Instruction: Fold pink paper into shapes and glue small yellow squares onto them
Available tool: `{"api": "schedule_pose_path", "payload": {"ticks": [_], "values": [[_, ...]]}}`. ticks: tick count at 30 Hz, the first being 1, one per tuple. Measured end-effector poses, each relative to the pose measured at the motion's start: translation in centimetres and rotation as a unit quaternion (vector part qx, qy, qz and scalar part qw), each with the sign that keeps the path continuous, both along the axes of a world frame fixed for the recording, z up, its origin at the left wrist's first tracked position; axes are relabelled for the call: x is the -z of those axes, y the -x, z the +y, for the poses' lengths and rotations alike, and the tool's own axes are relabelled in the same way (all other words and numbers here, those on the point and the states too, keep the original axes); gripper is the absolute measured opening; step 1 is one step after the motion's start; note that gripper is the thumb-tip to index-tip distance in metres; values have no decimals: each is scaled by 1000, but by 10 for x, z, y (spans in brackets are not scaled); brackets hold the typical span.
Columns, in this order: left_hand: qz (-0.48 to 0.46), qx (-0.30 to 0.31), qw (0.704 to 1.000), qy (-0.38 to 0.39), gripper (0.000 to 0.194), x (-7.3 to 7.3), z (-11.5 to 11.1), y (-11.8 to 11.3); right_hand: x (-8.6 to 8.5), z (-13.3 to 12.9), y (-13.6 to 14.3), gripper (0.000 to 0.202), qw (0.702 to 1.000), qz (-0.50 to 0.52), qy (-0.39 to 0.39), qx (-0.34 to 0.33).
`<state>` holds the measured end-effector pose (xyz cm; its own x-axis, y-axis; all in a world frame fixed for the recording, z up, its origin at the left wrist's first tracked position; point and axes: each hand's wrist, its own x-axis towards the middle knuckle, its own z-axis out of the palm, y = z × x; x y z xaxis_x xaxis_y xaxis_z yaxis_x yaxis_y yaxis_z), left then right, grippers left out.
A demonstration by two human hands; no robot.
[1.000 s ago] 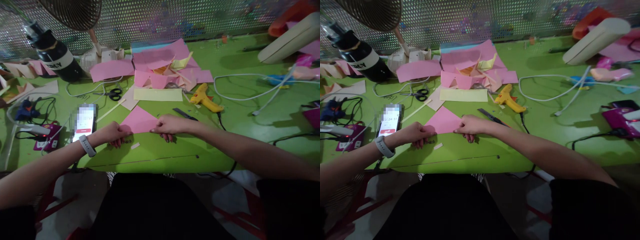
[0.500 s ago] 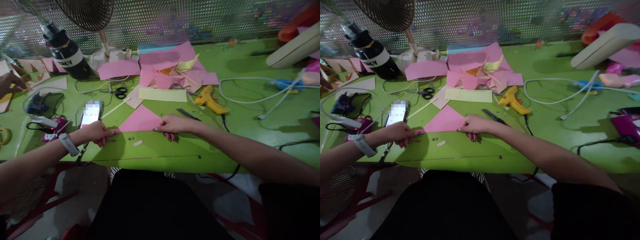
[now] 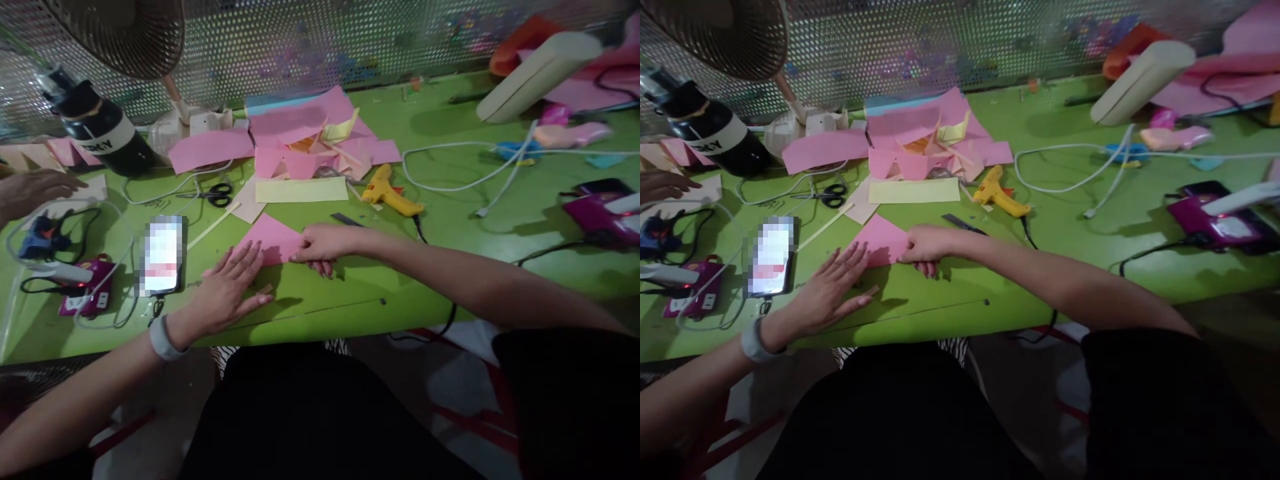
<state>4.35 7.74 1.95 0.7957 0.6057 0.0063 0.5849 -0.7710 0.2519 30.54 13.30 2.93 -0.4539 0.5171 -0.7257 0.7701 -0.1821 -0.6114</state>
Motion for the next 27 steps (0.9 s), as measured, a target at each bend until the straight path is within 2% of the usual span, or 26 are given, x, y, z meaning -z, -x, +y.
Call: {"api": "schedule_pose_path", "payload": {"ticks": [2,4,9,14,21,27], "values": [[-2,13,1000,-20,86,15,-4,-8,-5,1,7,39,1000,10,-7,3],[1,14,999,-33,91,25,-5,-11,-7,2,15,40,1000,14,-11,1],[7,27,999,-35,97,27,-3,-10,1,3,21,41,1000,11,-21,14],[-4,28,999,-44,98,26,-2,-10,11,4,-5,45,999,1,-5,39],[8,27,999,-44,94,25,-1,-10,3,-3,-44,50,994,-56,-16,95],[14,22,998,-55,91,27,-2,-8,-4,-9,-63,40,987,-108,-48,112]]}}
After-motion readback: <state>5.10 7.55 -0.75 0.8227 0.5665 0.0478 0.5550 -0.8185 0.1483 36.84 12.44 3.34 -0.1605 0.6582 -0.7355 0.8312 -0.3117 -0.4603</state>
